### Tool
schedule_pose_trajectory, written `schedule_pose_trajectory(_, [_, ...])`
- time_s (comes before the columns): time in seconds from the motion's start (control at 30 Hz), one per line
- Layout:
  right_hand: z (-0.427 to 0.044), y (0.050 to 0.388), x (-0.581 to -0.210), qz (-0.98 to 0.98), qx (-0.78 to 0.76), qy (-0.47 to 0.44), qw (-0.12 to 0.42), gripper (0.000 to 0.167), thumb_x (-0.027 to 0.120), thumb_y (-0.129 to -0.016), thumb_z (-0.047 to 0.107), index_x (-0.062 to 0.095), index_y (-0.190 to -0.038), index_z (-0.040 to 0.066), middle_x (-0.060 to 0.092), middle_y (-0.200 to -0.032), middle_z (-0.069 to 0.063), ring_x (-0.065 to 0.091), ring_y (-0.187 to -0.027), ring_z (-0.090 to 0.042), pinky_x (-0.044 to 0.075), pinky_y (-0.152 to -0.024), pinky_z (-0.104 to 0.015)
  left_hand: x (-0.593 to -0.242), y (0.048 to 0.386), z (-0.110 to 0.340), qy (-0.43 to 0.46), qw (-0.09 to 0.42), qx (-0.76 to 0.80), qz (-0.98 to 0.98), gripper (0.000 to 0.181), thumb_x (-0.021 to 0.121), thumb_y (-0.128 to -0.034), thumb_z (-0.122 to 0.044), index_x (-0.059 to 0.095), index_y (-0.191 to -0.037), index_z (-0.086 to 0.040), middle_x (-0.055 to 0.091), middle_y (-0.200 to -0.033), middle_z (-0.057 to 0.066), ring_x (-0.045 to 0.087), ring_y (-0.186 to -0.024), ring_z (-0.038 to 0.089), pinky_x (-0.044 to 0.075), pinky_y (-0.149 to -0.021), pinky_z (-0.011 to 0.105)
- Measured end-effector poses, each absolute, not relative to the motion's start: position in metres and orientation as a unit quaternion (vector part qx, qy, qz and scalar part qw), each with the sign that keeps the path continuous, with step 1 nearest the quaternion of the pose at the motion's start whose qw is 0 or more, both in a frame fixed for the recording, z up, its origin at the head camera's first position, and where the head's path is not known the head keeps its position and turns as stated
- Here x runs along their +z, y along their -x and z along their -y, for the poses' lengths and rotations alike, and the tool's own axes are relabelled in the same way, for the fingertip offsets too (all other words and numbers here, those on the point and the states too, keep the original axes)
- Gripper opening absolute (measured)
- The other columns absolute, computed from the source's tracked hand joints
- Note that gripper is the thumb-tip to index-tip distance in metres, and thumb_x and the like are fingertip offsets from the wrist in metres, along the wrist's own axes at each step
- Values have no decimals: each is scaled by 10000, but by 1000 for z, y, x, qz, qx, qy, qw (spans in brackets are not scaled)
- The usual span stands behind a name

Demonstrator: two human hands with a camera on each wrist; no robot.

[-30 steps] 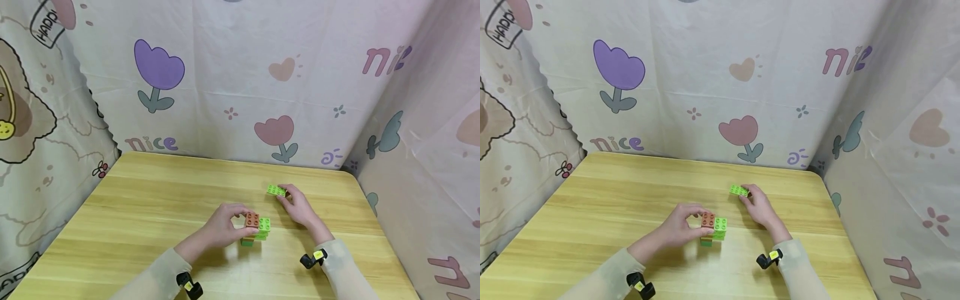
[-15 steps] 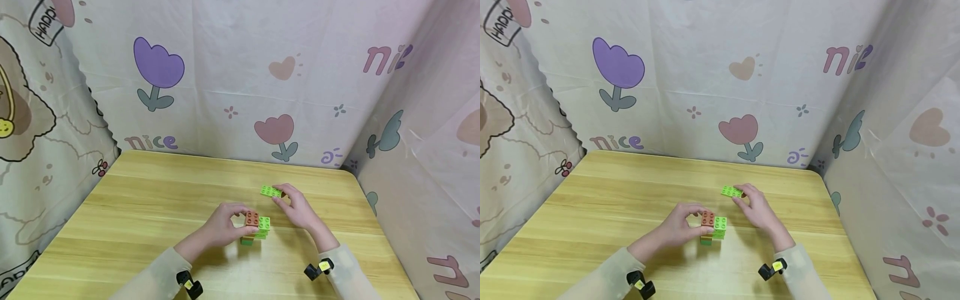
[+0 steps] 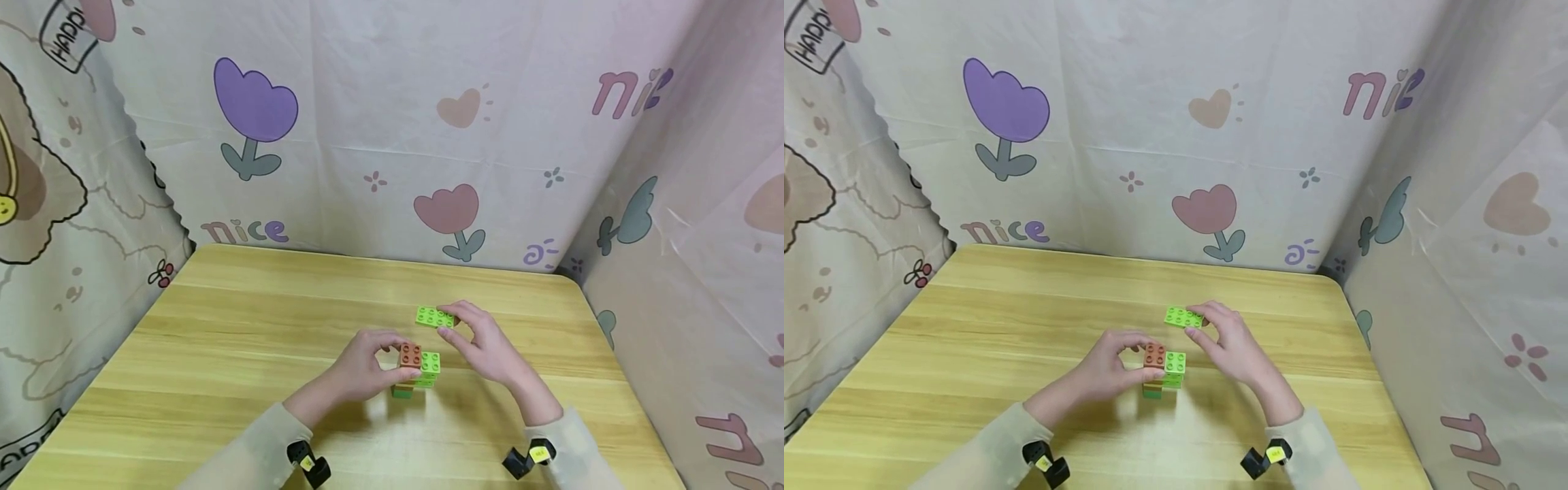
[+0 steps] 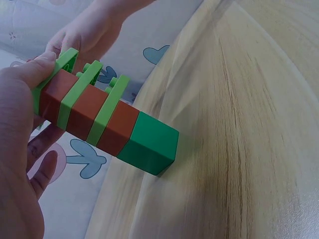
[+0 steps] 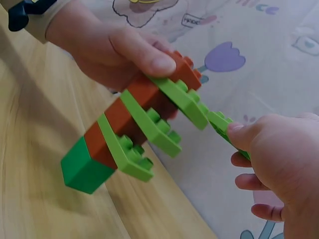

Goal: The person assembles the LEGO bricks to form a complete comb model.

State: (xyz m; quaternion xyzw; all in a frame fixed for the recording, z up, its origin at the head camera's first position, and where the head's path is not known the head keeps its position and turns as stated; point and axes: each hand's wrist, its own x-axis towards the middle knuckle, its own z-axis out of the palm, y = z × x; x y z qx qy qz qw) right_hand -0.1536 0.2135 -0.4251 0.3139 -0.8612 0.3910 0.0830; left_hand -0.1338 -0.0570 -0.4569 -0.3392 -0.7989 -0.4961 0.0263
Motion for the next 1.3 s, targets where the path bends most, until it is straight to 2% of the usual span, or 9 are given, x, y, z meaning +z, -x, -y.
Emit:
schedule_pose_trajectory(0.17, [-210, 147, -420, 858, 390, -323, 88, 343, 688, -1054, 193, 663, -1383, 100, 677, -1276, 57, 644, -1166, -159, 531, -1015, -499, -457, 134, 57, 342, 26, -499, 796, 308, 895, -872, -370, 791, -1116, -212, 741, -1045, -221, 684, -978, 51, 569, -879, 492])
schedule_pose_trajectory(0.4, [-206, 138, -411, 857, 384, -332, 90, 367, 697, -1048, 200, 657, -1402, 114, 671, -1287, 87, 631, -1188, -149, 507, -1035, -495, -457, 133, 58, 338, 29, -494, 800, 300, 892, -874, -380, 793, -1110, -224, 737, -1034, -234, 683, -978, 43, 563, -878, 413])
schedule_pose_trajectory(0.67, [-205, 127, -402, 861, 368, -338, 90, 383, 696, -1049, 221, 649, -1421, 143, 659, -1324, 108, 601, -1242, -156, 449, -1045, -529, -457, 134, 57, 337, 21, -503, 795, 279, 896, -871, -374, 793, -1087, -232, 742, -1062, -222, 681, -973, 50, 565, -878, 505])
schedule_pose_trajectory(0.87, [-204, 119, -399, 863, 361, -344, 85, 400, 704, -1043, 229, 639, -1434, 177, 651, -1343, 102, 588, -1256, -169, 447, -1056, -552, -457, 135, 57, 339, 16, -504, 794, 291, 903, -862, -362, 793, -1096, -228, 740, -1072, -228, 671, -958, 52, 562, -873, 513])
schedule_pose_trajectory(1.3, [-201, 110, -404, 864, 345, -358, 81, 378, 708, -1040, 239, 660, -1404, 148, 643, -1343, 126, 574, -1260, -155, 439, -1031, -529, -458, 135, 57, 350, 30, -495, 795, 215, 903, -868, -362, 769, -1001, -258, 710, -938, -239, 658, -871, 49, 557, -840, 501])
